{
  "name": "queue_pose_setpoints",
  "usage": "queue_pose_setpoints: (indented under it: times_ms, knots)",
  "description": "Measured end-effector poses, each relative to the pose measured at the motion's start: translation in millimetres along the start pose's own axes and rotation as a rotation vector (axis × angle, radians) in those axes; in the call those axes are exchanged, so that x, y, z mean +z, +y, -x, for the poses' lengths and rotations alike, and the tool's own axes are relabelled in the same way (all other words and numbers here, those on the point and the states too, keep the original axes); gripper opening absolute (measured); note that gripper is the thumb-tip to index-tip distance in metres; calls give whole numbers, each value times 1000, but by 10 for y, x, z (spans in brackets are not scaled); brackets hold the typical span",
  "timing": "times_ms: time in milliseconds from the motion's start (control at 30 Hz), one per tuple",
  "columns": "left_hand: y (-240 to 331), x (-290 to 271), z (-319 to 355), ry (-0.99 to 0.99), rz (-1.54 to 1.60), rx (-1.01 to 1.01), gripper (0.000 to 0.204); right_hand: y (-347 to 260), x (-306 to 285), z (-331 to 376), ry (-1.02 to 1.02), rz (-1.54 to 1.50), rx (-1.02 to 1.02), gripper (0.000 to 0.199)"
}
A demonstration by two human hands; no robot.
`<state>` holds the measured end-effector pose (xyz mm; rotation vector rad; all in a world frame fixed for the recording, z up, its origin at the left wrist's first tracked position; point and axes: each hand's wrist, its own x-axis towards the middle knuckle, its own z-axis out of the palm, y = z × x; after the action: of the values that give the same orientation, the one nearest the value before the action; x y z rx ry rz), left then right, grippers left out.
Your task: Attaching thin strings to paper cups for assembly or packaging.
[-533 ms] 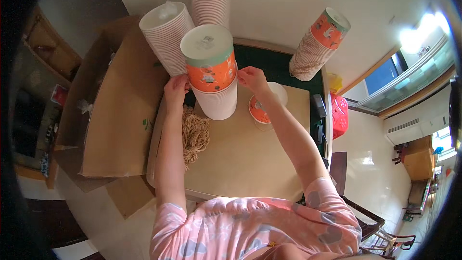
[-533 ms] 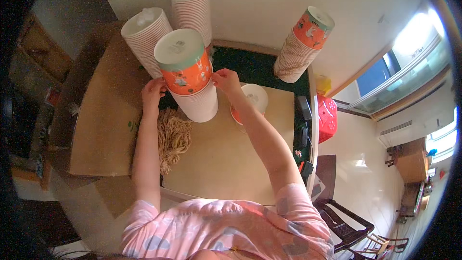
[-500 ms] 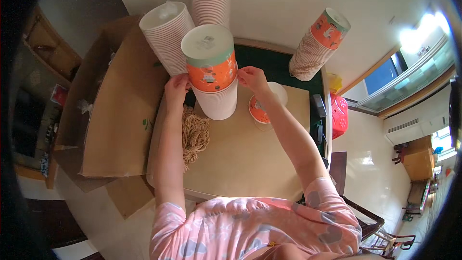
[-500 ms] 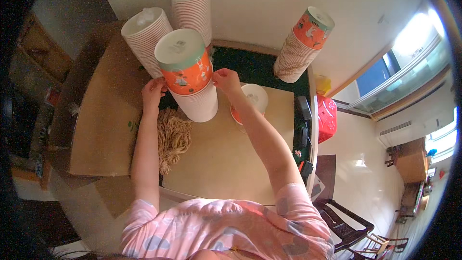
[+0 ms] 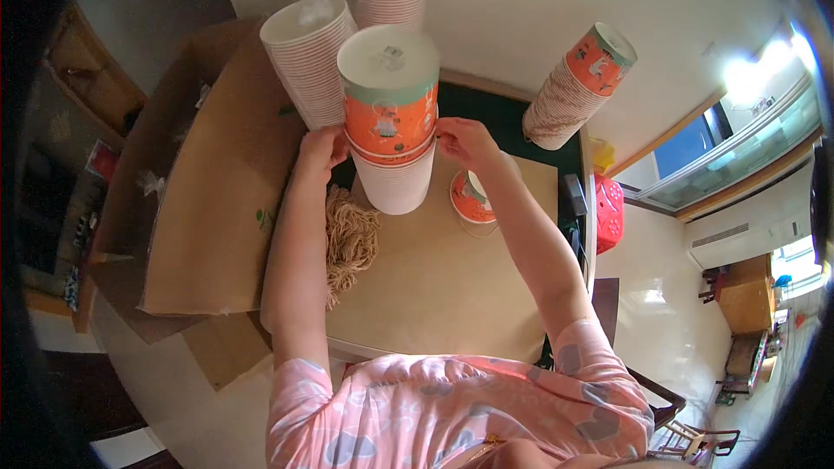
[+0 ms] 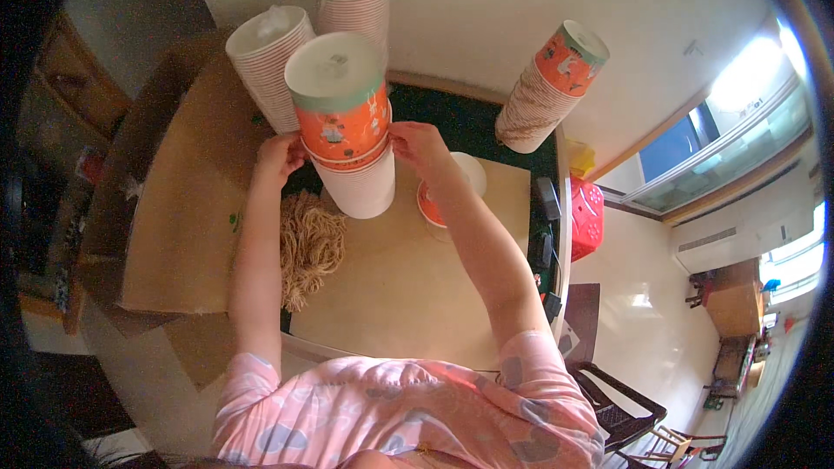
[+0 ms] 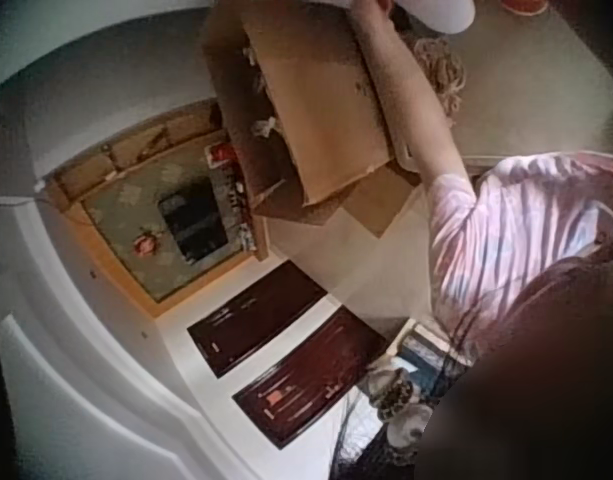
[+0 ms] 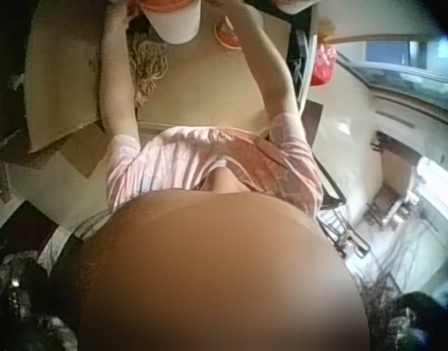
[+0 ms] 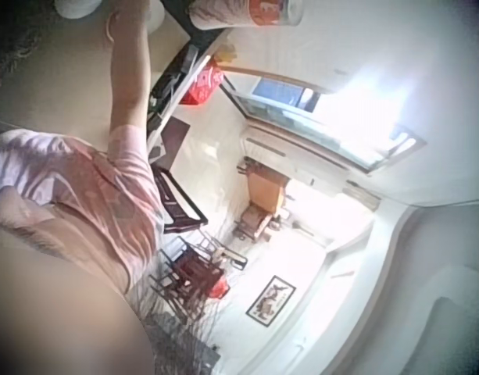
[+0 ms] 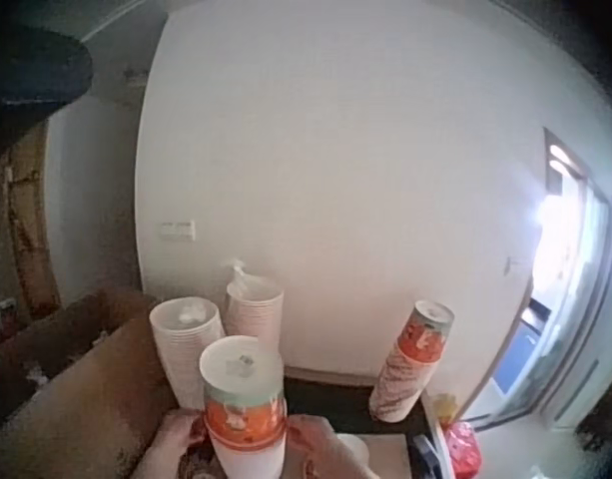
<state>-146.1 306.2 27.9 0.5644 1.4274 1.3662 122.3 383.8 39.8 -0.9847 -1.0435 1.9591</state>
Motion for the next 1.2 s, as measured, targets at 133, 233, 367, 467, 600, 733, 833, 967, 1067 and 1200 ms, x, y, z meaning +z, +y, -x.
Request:
queue_pose_setpoints:
  times_ms: [133,233,367,467,600,733,833,967,1067,1200]
  knots:
    - [310,127,258,-32,154,177,13,-225,141,133,-73,-91,-136,11]
    - [775,326,670,-10,106,386,12,-640,403,485,-127,-186,-250,12]
    - [720,293,989,-122,-130,486,14,-752,293,1009,-196,-107,-343,19]
    - [156,44,963,-149,-301,406,14,-452,-184,1485,-306,203,-284,18]
    - [-1076,-656,856,73,-729,363,16,416,-386,2078,-249,756,-342,15]
    - [-1749,-709,909,186,-1037,125,17,1209,-576,2475,-123,936,-364,12]
    - [-2068,-791,858,264,-1177,232,18,1629,-662,2617,-73,956,-329,13]
    - [-2122,-609,820,276,-1277,25,22,1792,-780,2703,-19,967,-270,12]
    - [-2307,-888,726,326,-1328,158,19,1812,-758,2704,-100,1099,-380,15]
    - [-2128,-777,742,293,-1279,70,16,1653,-651,2845,1,1093,-289,24]
